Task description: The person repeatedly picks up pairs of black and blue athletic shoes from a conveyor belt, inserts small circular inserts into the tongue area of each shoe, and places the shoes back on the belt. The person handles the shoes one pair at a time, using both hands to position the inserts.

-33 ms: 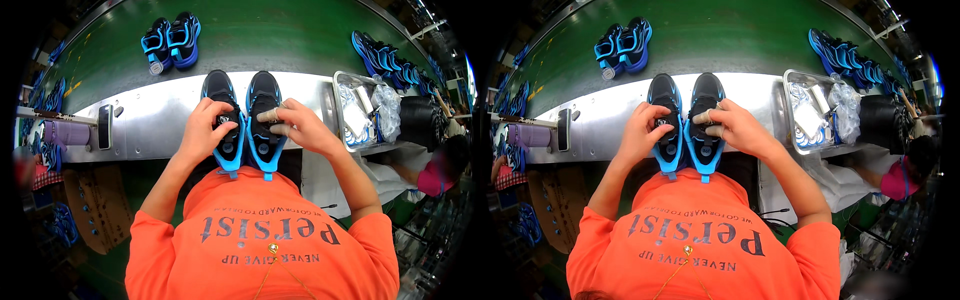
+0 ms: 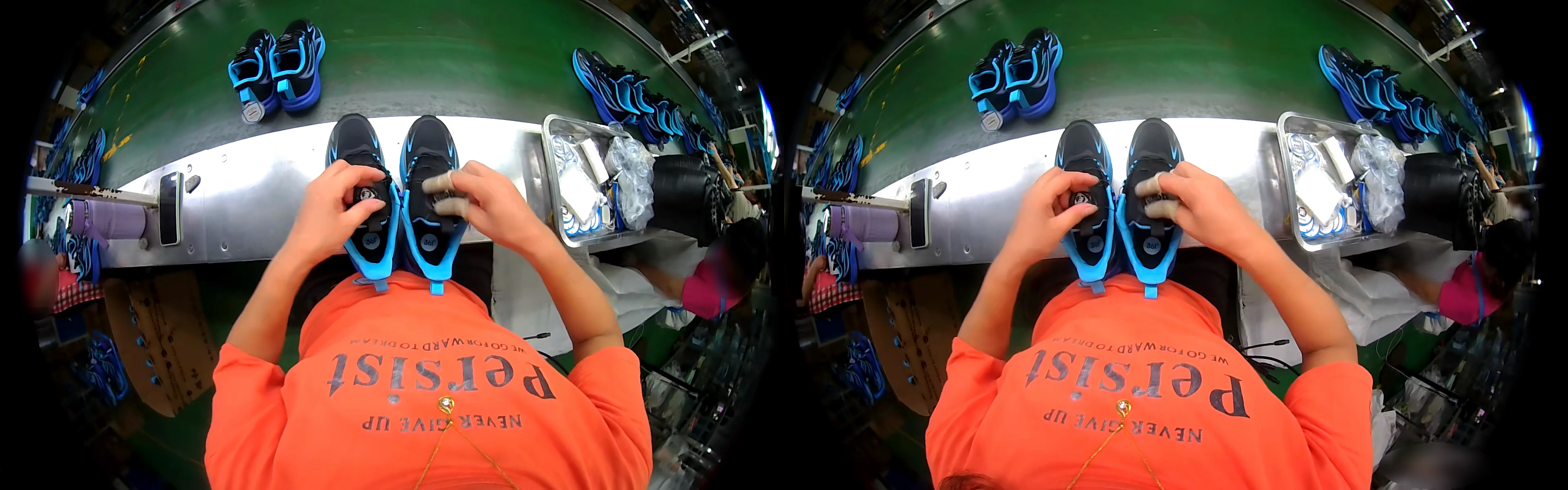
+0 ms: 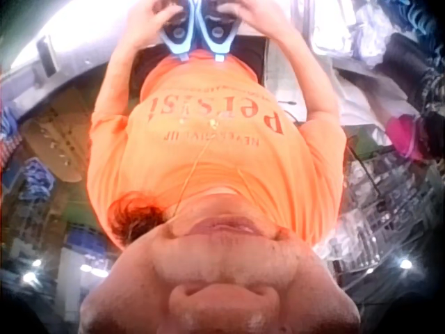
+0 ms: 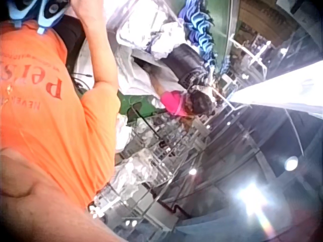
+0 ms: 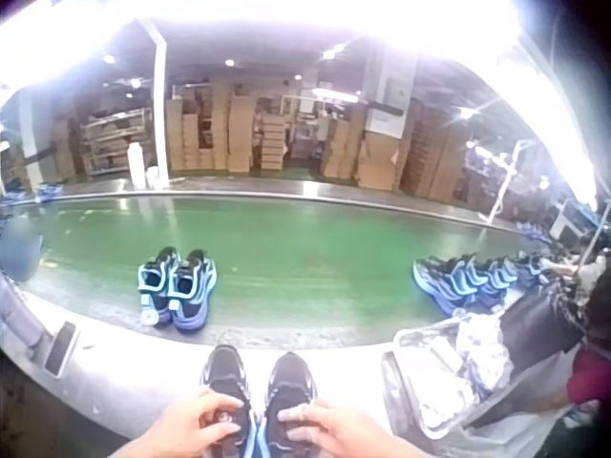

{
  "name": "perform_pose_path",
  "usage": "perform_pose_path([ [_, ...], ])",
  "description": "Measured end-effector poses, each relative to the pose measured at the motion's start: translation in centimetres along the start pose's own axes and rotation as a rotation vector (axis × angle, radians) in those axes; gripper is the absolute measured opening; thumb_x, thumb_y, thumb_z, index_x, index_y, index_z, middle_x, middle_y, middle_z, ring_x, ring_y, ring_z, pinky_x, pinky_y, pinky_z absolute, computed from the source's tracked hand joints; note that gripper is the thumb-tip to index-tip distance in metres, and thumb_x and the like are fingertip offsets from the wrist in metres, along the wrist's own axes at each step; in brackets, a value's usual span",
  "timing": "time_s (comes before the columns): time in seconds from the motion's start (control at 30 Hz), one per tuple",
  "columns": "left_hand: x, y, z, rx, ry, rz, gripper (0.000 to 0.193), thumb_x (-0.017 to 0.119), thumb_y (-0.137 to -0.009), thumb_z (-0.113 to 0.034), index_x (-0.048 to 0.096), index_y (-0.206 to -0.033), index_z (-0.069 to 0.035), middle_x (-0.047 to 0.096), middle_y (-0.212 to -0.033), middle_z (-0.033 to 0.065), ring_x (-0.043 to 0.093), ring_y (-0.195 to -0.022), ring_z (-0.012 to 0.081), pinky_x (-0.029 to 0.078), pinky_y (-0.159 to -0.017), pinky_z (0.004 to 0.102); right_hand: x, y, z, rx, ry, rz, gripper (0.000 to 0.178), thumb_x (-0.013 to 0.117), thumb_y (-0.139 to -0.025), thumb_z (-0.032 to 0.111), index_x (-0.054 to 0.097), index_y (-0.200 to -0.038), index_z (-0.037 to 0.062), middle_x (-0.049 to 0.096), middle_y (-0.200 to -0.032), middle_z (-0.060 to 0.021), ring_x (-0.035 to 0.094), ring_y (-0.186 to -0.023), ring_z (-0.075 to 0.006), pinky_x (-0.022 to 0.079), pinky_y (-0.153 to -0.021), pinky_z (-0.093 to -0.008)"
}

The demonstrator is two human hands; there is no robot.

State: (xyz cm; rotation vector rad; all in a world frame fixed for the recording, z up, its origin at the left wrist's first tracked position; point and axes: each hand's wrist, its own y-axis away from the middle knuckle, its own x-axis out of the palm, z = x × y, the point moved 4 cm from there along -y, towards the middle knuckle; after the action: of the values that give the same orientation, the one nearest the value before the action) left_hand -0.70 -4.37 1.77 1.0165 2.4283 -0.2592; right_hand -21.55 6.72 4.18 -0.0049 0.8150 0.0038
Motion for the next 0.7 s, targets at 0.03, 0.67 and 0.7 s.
perform_pose_path([
  [0.03,-0.1,-0.3,0.2,-0.019,0.077,0.067,0.037,0.078,-0.076,-0.009,0.064,-0.11,-0.006,0.06,-0.094,0.0079,0.058,-0.08,0.0219,0.049,-0.07,0.0327,0.3,-0.2,0.1,0.044,0.077,-0.033,0.028,0.075,-0.081,0.019,0.072,-0.109,0.0142,0.057,-0.088,-0.0087,0.06,-0.082,-0.0225,0.048,-0.07,-0.0327],
  [0.67,0.5,-0.1,-1.6,0.096,-0.158,-0.053,0.048,0.071,-0.082,-0.003,0.06,-0.128,-0.008,0.062,-0.111,0.0032,0.052,-0.083,0.0091,0.043,-0.075,0.0224,-0.9,0.2,-0.7,0.028,-0.132,0.031,0.033,0.076,-0.079,0.016,0.073,-0.112,0.0154,0.058,-0.089,-0.007,0.059,-0.083,-0.0191,0.049,-0.075,-0.0309],
  [0.7,0.8,-0.3,-0.7,0.013,-0.193,-0.047,0.049,0.072,-0.081,-0.003,0.06,-0.128,-0.008,0.062,-0.111,0.0042,0.052,-0.084,0.0102,0.043,-0.075,0.0232,-0.8,-0.1,-1.3,0.006,-0.147,0.04,0.034,0.077,-0.078,0.018,0.073,-0.112,0.0153,0.058,-0.088,-0.007,0.058,-0.082,-0.0192,0.049,-0.074,-0.031],
])
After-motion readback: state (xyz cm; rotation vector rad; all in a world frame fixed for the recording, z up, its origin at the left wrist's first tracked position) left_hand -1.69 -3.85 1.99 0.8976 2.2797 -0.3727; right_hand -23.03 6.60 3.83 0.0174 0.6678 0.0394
